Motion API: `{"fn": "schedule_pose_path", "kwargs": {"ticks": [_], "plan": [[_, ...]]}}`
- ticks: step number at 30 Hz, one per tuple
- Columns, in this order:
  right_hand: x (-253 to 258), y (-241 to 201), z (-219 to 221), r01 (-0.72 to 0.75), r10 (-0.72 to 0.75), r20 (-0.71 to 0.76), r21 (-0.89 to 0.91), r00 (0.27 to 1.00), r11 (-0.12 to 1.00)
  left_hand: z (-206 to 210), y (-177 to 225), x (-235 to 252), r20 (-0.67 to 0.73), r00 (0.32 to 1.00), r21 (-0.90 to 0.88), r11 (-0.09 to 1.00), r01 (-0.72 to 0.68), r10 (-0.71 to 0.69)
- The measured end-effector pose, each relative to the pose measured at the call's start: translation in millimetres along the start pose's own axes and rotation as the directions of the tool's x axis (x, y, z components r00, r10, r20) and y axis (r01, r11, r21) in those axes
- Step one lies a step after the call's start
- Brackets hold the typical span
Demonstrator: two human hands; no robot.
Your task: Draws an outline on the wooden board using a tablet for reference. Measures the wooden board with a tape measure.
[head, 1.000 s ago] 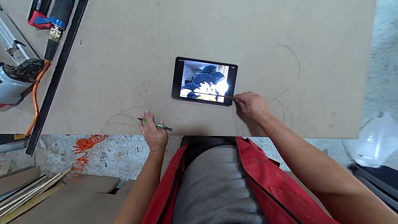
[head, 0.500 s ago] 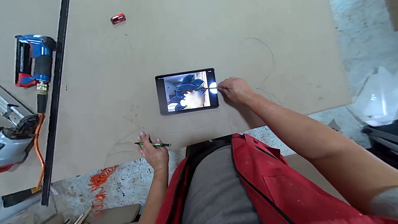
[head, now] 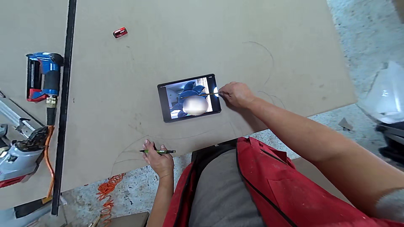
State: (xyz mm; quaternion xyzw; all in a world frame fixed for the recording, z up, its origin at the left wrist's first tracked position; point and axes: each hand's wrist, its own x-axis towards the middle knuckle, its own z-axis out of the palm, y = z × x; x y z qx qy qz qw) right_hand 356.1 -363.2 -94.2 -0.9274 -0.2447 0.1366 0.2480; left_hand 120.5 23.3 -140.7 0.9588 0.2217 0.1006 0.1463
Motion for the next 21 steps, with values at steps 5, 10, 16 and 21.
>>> {"fn": "schedule_pose_path", "kwargs": {"ticks": [5, 10, 16, 21], "plan": [[0.7, 1.6, 1.4, 0.009, -0.009, -0.01, -0.001, 1.0, 1.0, 0.8, -0.1, 0.1, -0.008, 1.0, 0.0, 1.0, -0.004, 0.004], [-1.2, 1.7, 0.7, 0.042, -0.042, -0.022, -0.002, 0.999, 0.999, 0.1, 0.9, 0.5, 0.002, 1.0, 0.005, 1.0, -0.003, 0.003], [-1.7, 0.2, 1.0, 0.039, -0.039, -0.037, -0.012, 0.999, 0.999, -1.6, 4.0, 0.8, 0.007, 1.0, -0.005, 1.0, 0.002, -0.002], [-1.3, 0.0, 1.6, 0.038, -0.038, -0.035, -0.019, 0.999, 0.999, -1.7, 4.4, 1.1, -0.001, 1.0, 0.003, 1.0, 0.006, -0.006]]}}
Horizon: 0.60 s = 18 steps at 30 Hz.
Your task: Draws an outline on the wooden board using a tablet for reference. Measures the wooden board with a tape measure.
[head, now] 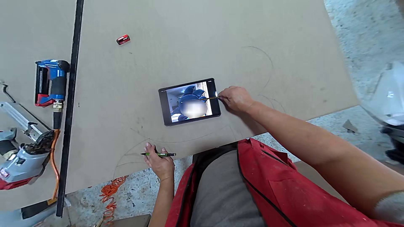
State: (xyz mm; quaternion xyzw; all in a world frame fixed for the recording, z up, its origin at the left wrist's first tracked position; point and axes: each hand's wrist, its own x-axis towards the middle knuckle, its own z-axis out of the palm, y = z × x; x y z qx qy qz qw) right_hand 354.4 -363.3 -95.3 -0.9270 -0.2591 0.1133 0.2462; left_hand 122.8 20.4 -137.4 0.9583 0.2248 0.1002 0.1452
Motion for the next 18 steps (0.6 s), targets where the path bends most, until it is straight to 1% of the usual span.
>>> {"fn": "schedule_pose_path", "kwargs": {"ticks": [8, 14, 18], "plan": [[1.2, 0.5, -0.8, -0.016, 0.016, 0.02, 0.01, 1.0, 1.0, 1.1, -1.9, -0.7, 0.0, 1.0, -0.003, 1.0, -0.014, 0.014], [1.6, -0.7, -2.0, -0.033, 0.031, 0.043, 0.023, 0.999, 0.999, -2.0, 1.2, -0.5, 0.014, 1.0, 0.005, 1.0, 0.011, -0.011], [-4.3, 0.3, -1.0, -0.012, 0.011, 0.027, 0.028, 1.0, 1.0, -1.3, 0.9, -2.0, 0.022, 1.0, 0.004, 1.0, 0.012, -0.012]]}}
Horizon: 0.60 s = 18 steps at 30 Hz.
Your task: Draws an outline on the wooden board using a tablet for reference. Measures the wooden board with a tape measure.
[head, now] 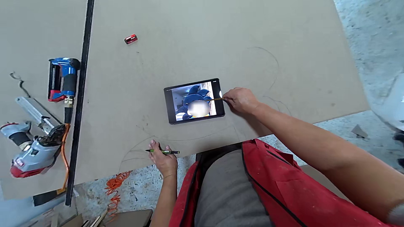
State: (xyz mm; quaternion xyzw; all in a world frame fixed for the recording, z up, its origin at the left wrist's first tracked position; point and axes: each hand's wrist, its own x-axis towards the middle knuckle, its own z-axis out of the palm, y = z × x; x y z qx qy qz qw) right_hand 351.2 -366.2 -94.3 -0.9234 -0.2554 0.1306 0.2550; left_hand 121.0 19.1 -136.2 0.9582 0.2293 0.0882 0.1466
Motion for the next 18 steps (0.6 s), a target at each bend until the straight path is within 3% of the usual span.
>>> {"fn": "schedule_pose_path", "kwargs": {"ticks": [6, 18], "plan": [[-25, -6, 12, 0.079, -0.079, -0.022, -0.033, 0.997, 0.996, -1, -2, -1, 0.0, 1.0, 0.017, 1.0, -0.001, 0.001], [-27, -4, 15, 0.093, -0.094, -0.018, -0.045, 0.995, 0.995, 1, -4, -1, 0.007, 1.0, 0.013, 1.0, -0.01, 0.01]]}}
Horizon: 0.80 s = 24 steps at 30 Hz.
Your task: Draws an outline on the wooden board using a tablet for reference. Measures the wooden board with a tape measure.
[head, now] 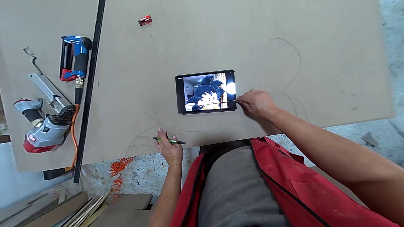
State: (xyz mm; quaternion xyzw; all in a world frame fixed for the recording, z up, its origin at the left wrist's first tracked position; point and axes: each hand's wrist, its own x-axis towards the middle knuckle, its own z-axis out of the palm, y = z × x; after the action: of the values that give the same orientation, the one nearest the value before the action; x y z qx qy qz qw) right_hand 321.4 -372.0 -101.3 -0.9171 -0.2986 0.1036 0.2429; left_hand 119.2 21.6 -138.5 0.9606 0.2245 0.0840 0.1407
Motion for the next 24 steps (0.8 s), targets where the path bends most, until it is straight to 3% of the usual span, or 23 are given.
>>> {"fn": "schedule_pose_path", "kwargs": {"ticks": [24], "plan": [[15, 5, -5, -0.051, 0.051, -0.017, -0.006, 0.999, 0.999, 2, -1, 1, 0.011, 1.0, -0.009, 1.0, 0.015, -0.015]]}}
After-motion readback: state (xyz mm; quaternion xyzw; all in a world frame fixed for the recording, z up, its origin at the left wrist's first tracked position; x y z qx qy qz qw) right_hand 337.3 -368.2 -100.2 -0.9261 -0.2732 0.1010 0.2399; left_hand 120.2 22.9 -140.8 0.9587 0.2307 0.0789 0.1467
